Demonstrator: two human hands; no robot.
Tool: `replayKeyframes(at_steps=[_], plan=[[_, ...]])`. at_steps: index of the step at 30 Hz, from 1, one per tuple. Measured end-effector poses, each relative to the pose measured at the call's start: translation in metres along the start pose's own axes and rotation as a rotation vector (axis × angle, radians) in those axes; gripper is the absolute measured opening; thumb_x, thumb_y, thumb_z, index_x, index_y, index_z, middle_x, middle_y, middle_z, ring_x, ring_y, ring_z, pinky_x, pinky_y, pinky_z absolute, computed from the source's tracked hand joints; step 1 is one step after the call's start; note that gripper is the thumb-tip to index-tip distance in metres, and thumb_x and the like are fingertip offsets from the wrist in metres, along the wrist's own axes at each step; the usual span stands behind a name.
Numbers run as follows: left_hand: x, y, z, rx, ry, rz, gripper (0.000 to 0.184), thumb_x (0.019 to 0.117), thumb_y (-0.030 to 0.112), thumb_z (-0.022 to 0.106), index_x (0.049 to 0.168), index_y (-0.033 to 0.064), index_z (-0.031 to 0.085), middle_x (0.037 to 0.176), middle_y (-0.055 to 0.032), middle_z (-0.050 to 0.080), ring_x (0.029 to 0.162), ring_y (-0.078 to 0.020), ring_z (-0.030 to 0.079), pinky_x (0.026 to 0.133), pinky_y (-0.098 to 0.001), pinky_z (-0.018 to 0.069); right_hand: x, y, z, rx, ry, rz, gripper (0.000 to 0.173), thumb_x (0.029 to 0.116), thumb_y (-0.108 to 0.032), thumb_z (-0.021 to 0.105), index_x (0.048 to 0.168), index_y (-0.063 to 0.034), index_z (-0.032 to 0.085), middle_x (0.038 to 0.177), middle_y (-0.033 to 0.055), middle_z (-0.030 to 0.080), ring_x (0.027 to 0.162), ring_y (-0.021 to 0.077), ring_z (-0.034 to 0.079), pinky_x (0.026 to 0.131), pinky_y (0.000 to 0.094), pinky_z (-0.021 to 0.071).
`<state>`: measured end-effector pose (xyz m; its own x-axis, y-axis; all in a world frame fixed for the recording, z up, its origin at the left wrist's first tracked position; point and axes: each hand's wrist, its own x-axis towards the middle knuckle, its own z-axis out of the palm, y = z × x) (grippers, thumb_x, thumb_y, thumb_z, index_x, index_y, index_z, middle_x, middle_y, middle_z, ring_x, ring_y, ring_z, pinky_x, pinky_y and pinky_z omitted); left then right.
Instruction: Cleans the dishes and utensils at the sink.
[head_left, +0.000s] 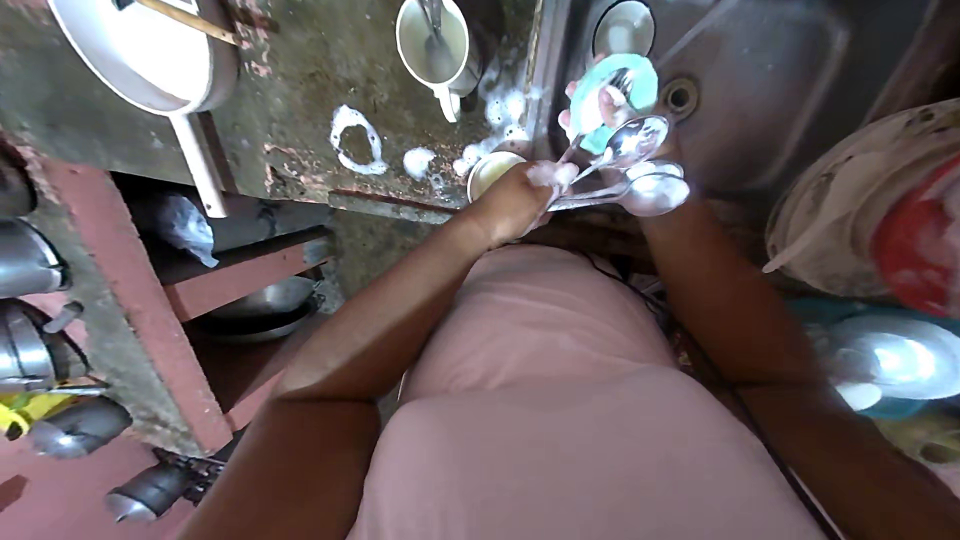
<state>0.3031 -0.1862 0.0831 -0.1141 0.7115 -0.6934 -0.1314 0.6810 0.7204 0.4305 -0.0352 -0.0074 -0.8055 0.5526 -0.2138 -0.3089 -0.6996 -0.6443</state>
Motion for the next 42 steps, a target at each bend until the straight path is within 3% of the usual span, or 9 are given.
replayKeyframes(at_steps=[4,10,14,20,27,33,36,39,42], plan=[[0.0,-0.007,-0.001,-0.039,-0.066,-0.042,0.026,0.1066,0.033,0.056,0.103,0.0089,0.067,0.069,0.001,0.057,0.049,-0.0056,0.043,0.046,-0.0217,0.0367,-0.003,-0.021,0.011,-0.072,0.091,0.147,0.038,0.1052,-0.008,0.054,0.141,0.003,0.05,0.128,0.0212,0.066,0.116,0.0331,0.067,0.098,0.0473,0.0585],[0.01,-0.023,-0.01,-0.095,0.065,-0.004,0.026,0.1046,0.031,0.06,0.113,0.0084,0.068,0.079,-0.001,0.065,0.052,-0.0058,0.045,0.047,-0.0223,0.0391,-0.016,-0.023,0.011,-0.172,0.372,-0.036,0.03,0.1076,-0.022,0.053,0.127,-0.0007,0.058,0.107,0.0127,0.071,0.096,0.0236,0.072,0.085,0.0442,0.0629],[0.012,-0.02,-0.01,-0.037,0.137,0.021,0.025,0.1037,0.032,0.062,0.109,0.0075,0.066,0.073,-0.002,0.059,0.053,-0.01,0.048,0.049,-0.0268,0.0435,-0.031,-0.023,0.019,-0.087,0.302,-0.027,0.044,0.1122,-0.038,0.027,0.138,-0.01,0.049,0.122,0.0112,0.065,0.111,0.0242,0.066,0.094,0.0477,0.0586],[0.009,-0.007,0.005,-0.032,0.051,-0.015,0.025,0.105,0.029,0.06,0.116,0.0072,0.063,0.073,-0.0019,0.063,0.055,-0.009,0.052,0.05,-0.0233,0.044,-0.044,-0.013,0.033,-0.469,0.483,0.008,0.034,0.0932,-0.007,0.073,0.123,0.0015,0.06,0.108,0.0124,0.072,0.098,0.0247,0.073,0.088,0.0446,0.0637],[0.01,-0.01,0.005,-0.137,-0.041,-0.029,0.024,0.109,0.031,0.05,0.109,0.0099,0.062,0.064,0.0024,0.048,0.048,-0.0077,0.041,0.045,-0.0232,0.0377,-0.042,-0.008,0.042,-0.43,0.566,-0.049,0.034,0.0953,-0.008,0.071,0.125,0.0023,0.059,0.11,0.0137,0.071,0.1,0.0246,0.072,0.087,0.0438,0.0634],[0.011,-0.015,0.003,0.098,0.075,0.018,0.024,0.1067,0.03,0.056,0.114,0.0086,0.063,0.078,-0.0019,0.06,0.056,-0.0106,0.05,0.051,-0.0278,0.0452,-0.045,-0.009,0.048,-0.442,0.618,-0.071,0.032,0.098,-0.009,0.068,0.127,0.0016,0.057,0.107,0.0133,0.07,0.095,0.0248,0.072,0.083,0.0435,0.0638],[0.013,-0.024,-0.004,0.164,0.086,0.062,0.027,0.1065,0.033,0.056,0.114,0.0082,0.064,0.083,-0.0038,0.063,0.061,-0.0123,0.054,0.056,-0.0298,0.0482,-0.048,-0.028,0.036,-0.672,0.54,-0.037,0.037,0.0909,-0.01,0.077,0.122,0.0007,0.061,0.108,0.0097,0.073,0.096,0.0199,0.074,0.085,0.0388,0.0655],[0.01,-0.025,-0.004,0.183,0.109,0.001,0.024,0.1052,0.028,0.058,0.116,0.0077,0.064,0.085,-0.0048,0.063,0.062,-0.0124,0.054,0.057,-0.0309,0.0493,-0.049,-0.045,0.026,-1.037,0.531,-0.392,0.027,0.0891,-0.008,0.075,0.112,0.0039,0.066,0.107,0.0072,0.073,0.101,0.009,0.071,0.092,0.0268,0.0593],[0.008,-0.02,-0.003,0.129,0.11,-0.082,0.022,0.1041,0.022,0.058,0.12,0.0068,0.063,0.084,-0.0053,0.061,0.062,-0.0127,0.053,0.057,-0.0309,0.0486,-0.041,-0.051,0.032,-1.352,0.246,-0.532,0.024,0.0916,-0.006,0.07,0.115,-0.0041,0.076,0.12,0.0159,0.069,0.117,0.0233,0.064,0.105,0.038,0.0524]])
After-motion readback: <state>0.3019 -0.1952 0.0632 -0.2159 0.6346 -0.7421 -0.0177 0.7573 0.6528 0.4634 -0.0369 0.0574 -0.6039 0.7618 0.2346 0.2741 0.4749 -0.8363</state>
